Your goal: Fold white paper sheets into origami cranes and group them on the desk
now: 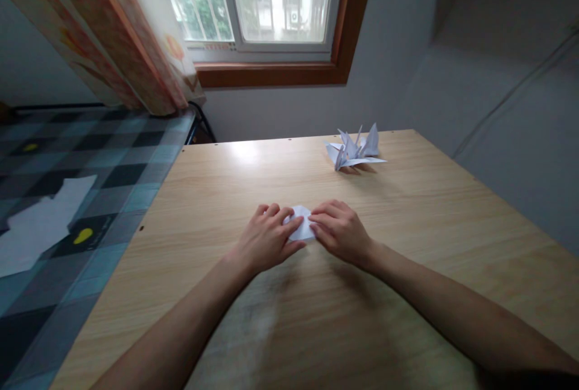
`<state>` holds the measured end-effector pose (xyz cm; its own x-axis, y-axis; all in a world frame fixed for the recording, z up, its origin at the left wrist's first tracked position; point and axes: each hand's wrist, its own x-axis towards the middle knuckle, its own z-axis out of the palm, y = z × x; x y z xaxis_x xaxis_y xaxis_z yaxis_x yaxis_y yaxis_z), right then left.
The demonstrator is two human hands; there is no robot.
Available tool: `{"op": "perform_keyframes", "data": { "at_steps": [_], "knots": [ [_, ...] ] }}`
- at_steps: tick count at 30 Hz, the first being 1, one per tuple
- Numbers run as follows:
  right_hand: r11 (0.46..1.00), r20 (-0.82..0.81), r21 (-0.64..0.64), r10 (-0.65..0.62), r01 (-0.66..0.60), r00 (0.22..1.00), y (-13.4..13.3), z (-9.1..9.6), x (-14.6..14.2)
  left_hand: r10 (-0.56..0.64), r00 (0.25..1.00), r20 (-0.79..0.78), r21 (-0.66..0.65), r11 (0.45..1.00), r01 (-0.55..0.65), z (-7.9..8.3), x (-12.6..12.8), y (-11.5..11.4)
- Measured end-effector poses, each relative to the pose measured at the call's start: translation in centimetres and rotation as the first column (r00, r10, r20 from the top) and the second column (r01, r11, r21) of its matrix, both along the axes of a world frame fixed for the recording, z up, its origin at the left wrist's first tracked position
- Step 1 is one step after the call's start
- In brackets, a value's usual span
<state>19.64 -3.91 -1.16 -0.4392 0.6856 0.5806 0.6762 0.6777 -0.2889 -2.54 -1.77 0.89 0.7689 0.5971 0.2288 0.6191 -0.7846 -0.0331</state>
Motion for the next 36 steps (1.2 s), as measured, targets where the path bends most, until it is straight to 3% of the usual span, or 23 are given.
{"op": "perform_keyframes", "data": {
  "at_steps": [3,5,11,18,24,36],
  "knots": [
    [0.991,0.095,-0.047,0.131,-0.127,0.987,-0.1,-0.3,-0.3,0.013,1.000,-0.003,0.017,1.000,-0.013,0.0,0.1,-0.1],
    [0.987,0.125,-0.074,0.148,-0.140,0.981,-0.1,-0.5,-0.2,0.009,1.000,-0.010,0.021,1.000,-0.009,0.0,0.1,-0.1],
    [0.995,0.277,0.020,0.090,-0.099,0.957,-0.6,-0.3,0.7,-0.015,0.999,-0.037,0.021,1.000,0.016,0.1,-0.2,0.1],
    [0.997,0.376,0.067,0.013,-0.041,0.926,-0.9,0.2,0.9,-0.122,0.992,0.040,0.027,0.992,0.120,0.1,-1.1,0.7],
    [0.988,0.344,0.147,-0.002,-0.052,0.939,-0.7,0.3,0.5,-0.156,0.985,0.075,0.016,0.988,0.155,-0.2,-1.3,0.9],
    [0.998,0.232,0.037,0.035,-0.045,0.972,-0.4,-0.4,-0.3,-0.114,0.949,0.294,-0.109,0.982,0.152,-1.0,-1.3,1.1]
  ]
}}
